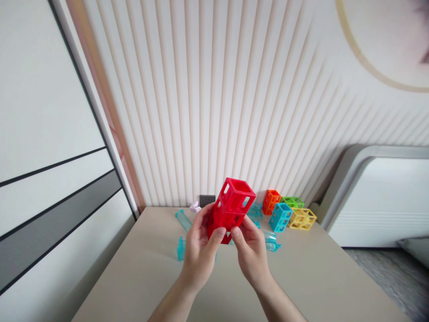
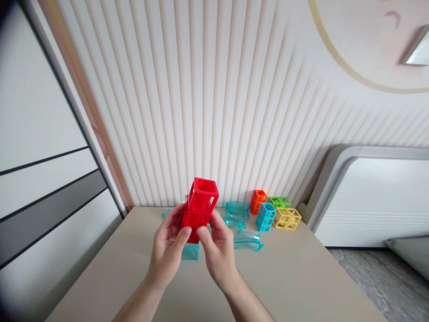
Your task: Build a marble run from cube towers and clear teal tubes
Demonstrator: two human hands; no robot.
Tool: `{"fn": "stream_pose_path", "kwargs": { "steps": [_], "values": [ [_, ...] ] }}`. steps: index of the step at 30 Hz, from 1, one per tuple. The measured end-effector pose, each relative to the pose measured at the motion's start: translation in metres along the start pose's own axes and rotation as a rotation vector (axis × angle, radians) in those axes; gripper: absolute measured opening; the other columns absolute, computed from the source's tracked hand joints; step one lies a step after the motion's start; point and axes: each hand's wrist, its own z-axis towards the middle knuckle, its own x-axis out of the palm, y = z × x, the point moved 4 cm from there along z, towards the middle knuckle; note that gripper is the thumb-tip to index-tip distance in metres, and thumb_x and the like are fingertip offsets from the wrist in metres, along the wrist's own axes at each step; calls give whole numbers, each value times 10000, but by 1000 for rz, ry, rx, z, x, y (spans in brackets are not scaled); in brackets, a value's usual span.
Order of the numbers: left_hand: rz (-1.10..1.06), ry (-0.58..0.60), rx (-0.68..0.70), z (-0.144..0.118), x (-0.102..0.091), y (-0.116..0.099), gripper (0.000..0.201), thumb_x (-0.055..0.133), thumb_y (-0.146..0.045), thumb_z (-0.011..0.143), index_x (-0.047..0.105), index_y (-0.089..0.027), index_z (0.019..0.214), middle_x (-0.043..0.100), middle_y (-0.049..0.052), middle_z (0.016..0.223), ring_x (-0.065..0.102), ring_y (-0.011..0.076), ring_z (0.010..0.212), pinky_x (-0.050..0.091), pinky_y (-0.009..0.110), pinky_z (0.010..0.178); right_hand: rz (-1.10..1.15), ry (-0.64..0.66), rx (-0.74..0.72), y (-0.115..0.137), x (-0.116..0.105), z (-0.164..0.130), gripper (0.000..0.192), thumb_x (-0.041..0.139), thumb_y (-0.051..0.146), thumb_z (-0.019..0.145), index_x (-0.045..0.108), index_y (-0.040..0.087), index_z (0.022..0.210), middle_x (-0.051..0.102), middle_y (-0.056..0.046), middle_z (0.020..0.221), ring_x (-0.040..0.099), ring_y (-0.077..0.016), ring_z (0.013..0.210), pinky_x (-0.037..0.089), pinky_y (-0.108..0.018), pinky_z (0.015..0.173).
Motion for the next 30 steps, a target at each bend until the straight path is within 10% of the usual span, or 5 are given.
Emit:
{"fn": "stream_pose_path", "kwargs": {
  "steps": [7,13,23,30],
  "values": [
    [-27,73,-30,-8,9,5,534,720,-467,868,587,-189,1304,690,156,1258,725,274,1021,632,321,780,-224,-85,-130,10,-17,-16,346,682,451,921,686,278,1220,724,-65,1144,675,-259,1054,550,-370,918],
    [64,193,-82,-40,21,23,503,634,-437,938,544,-211,1377,635,161,1372,657,292,1202,577,369,971,-342,-75,-55,15,-39,-58,385,687,352,924,626,282,1298,688,-75,1271,653,-273,1152,540,-387,972],
    [818,321,182,-94,-57,60,226,597,-339,956,736,-243,1106,764,94,1145,739,210,1043,591,277,920,-706,-735,212,-43,-212,-100,657,760,572,699,573,174,1187,714,-130,1093,695,-296,945,572,-440,832],
    [851,315,249,-106,-74,56,174,597,-325,959,742,-234,989,790,62,982,766,173,893,601,200,815,-909,-737,382,-73,-264,-84,605,716,599,627,532,200,1042,693,-111,987,687,-293,860,530,-394,730]
  ]
}}
